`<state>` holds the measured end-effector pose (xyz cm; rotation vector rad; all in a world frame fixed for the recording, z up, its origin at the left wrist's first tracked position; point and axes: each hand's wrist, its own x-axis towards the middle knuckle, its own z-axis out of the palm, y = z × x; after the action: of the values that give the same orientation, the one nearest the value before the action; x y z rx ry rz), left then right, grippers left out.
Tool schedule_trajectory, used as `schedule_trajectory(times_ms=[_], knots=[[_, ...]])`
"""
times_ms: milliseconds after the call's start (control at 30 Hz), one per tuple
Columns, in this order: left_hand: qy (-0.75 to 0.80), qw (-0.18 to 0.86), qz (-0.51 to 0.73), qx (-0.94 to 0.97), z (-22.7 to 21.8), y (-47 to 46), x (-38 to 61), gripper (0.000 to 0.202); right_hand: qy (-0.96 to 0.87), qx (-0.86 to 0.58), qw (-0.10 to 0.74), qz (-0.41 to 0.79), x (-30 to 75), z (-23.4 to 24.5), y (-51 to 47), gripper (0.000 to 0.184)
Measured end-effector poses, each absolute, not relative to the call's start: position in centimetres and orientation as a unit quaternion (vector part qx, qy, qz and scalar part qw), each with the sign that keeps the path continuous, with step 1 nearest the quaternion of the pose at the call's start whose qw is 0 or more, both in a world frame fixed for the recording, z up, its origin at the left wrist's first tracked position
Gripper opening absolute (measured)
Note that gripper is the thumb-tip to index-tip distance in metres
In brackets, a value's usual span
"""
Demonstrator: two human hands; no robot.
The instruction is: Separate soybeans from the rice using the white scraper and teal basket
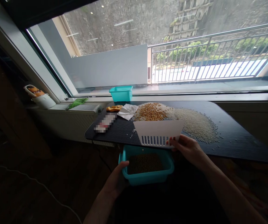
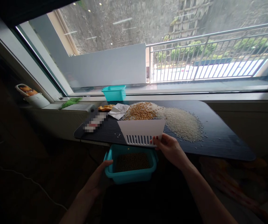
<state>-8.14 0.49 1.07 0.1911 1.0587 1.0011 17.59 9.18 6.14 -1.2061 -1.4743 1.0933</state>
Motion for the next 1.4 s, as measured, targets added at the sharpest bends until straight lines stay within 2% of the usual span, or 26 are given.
schedule_trajectory(times_ms=[233,400,600,1000,1233,1400], knots=[[0.482,0.741,0.459,0.088,1.3,0.4,-8.2,0.043,-0.59,-0.497,0.464,0.435,18.5,6.1,9.1,0.035],[0.481,0.745,0.454,0.088,1.4,0.6,-7.8,0.042,-0.584,-0.491,0.514,0.393,17.9,6.3,10.2,0.031],[0.477,0.745,0.46,0.075,1.2,0.5,-7.8,0.043,-0.599,-0.507,0.489,0.381,16.5,5.8,11.2,0.026],[0.486,0.743,0.454,0.073,1.0,0.7,-7.4,0.046,-0.542,-0.558,0.535,0.331,20.8,5.9,13.3,0.024],[0.482,0.748,0.448,0.088,1.4,1.1,-6.6,0.043,-0.533,-0.538,0.563,0.331,21.1,6.7,13.4,0.02],[0.472,0.754,0.446,0.093,1.6,1.0,-6.0,0.046,-0.534,-0.553,0.561,0.306,21.9,6.4,13.6,0.017]])
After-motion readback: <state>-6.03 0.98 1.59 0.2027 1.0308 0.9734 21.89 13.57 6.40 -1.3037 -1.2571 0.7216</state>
